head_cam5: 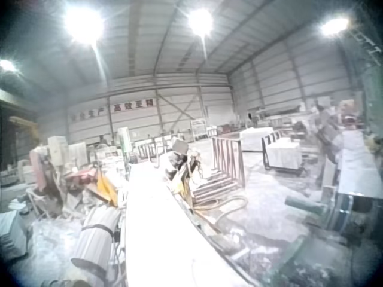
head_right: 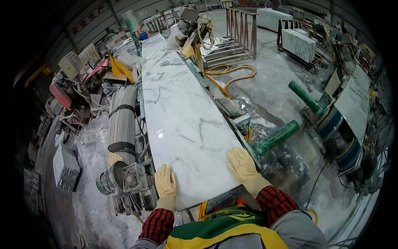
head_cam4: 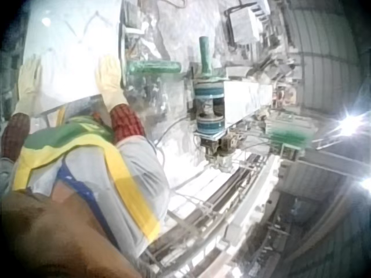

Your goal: The person repeatedly lifts a large white marble slab from a conveyor, turns it over, and places it back. This action is performed multiple times in a factory setting with other workers visible in the background.

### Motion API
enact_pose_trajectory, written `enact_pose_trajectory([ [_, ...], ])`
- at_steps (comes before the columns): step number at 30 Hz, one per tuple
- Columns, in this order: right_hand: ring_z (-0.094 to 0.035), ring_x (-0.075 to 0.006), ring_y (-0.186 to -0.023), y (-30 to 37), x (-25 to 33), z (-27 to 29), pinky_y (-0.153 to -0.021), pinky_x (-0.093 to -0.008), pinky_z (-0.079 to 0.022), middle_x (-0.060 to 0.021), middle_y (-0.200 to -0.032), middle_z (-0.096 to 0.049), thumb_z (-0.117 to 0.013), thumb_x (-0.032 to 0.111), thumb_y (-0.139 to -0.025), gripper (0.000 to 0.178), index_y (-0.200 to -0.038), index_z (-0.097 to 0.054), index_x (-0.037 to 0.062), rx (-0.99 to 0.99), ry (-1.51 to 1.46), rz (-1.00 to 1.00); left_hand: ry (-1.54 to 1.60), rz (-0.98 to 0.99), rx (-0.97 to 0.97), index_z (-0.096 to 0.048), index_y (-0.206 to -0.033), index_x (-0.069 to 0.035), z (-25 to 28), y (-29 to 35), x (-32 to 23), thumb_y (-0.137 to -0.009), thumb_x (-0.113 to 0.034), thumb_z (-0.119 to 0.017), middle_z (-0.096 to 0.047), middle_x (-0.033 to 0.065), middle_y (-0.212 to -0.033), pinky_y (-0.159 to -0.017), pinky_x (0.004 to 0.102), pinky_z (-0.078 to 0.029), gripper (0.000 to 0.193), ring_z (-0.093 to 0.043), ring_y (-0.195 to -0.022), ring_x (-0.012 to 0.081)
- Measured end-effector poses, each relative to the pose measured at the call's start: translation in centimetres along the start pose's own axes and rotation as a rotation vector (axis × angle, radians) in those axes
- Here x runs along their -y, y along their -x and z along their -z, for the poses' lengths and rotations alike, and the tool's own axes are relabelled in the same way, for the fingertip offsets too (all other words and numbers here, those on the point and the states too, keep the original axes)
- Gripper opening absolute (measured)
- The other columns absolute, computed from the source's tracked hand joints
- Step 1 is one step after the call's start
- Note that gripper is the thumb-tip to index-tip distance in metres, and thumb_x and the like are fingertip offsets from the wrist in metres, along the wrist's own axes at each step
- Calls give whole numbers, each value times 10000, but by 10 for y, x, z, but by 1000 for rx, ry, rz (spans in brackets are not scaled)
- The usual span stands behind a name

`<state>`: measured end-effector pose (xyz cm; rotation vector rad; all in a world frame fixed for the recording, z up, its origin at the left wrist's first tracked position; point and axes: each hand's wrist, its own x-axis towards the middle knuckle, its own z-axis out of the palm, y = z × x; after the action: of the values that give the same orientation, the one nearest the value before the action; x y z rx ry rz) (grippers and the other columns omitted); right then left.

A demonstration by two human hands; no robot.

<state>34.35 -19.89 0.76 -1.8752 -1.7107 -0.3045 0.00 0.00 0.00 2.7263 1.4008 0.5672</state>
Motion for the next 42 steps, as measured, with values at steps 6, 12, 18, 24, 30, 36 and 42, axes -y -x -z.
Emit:
enact_pose_trajectory([
  [6, -622, -404, -1338, 8, 4, 6, -1191, -538, -449, -202, -1415, -678, -735, 222, -936, 474, -1364, -677, 28, -1, 15, -18, -2, -8, -1, -622, -1463, -89, -1, 5, -6, -1039, -253, -659, -588, 179, -1569, -1266, 563, -353, 456, -506, -1468, 411],
  [12, -610, -418, -1371, 8, 7, 8, -1209, -563, -435, -211, -1453, -665, -733, 216, -944, 482, -1392, -671, 47, 14, -29, -38, -8, -20, -24, -627, -1453, -94, 2, 7, -4, -1029, -241, -665, -597, 178, -1551, -1257, 563, -362, 450, -522, -1441, 415],
  [18, -621, -433, -1340, 12, 8, 8, -1193, -562, -449, -224, -1431, -670, -738, 202, -935, 481, -1378, -669, 28, -10, -17, -22, 4, -28, -25, -622, -1465, -98, 1, 11, -3, -1032, -234, -664, -596, 186, -1563, -1260, 562, -360, 456, -520, -1455, 424],
  [24, -617, -421, -1355, 17, 8, 10, -1215, -555, -431, -212, -1448, -672, -731, 228, -946, 486, -1390, -677, 38, -2, -32, -23, 4, -15, -21, -622, -1466, -103, 4, 14, -6, -1032, -221, -667, -591, 188, -1577, -1262, 562, -361, 452, -519, -1465, 428],
  [30, -622, -421, -1344, 19, 12, 15, -1199, -547, -450, -210, -1441, -671, -741, 203, -930, 482, -1378, -677, 37, -23, -28, -18, 12, -23, -23, -626, -1445, -86, 8, 17, -9, -1027, -225, -672, -597, 181, -1557, -1256, 565, -365, 443, -516, -1451, 426],
  [36, -625, -415, -1334, 21, 16, 17, -1193, -541, -454, -211, -1422, -673, -743, 190, -916, 490, -1374, -677, 27, -25, -16, -7, 8, -3, -18, -624, -1449, -112, 9, 21, -11, -1031, -211, -669, -591, 178, -1559, -1254, 556, -365, 432, -506, -1473, 418],
  [42, -625, -419, -1327, 32, 21, 20, -1187, -548, -458, -217, -1409, -673, -734, 176, -914, 481, -1366, -682, 18, -21, 10, -22, 13, -17, -21, -621, -1450, -95, 7, 24, -12, -1028, -221, -672, -595, 171, -1561, -1255, 576, -358, 444, -510, -1455, 421],
])
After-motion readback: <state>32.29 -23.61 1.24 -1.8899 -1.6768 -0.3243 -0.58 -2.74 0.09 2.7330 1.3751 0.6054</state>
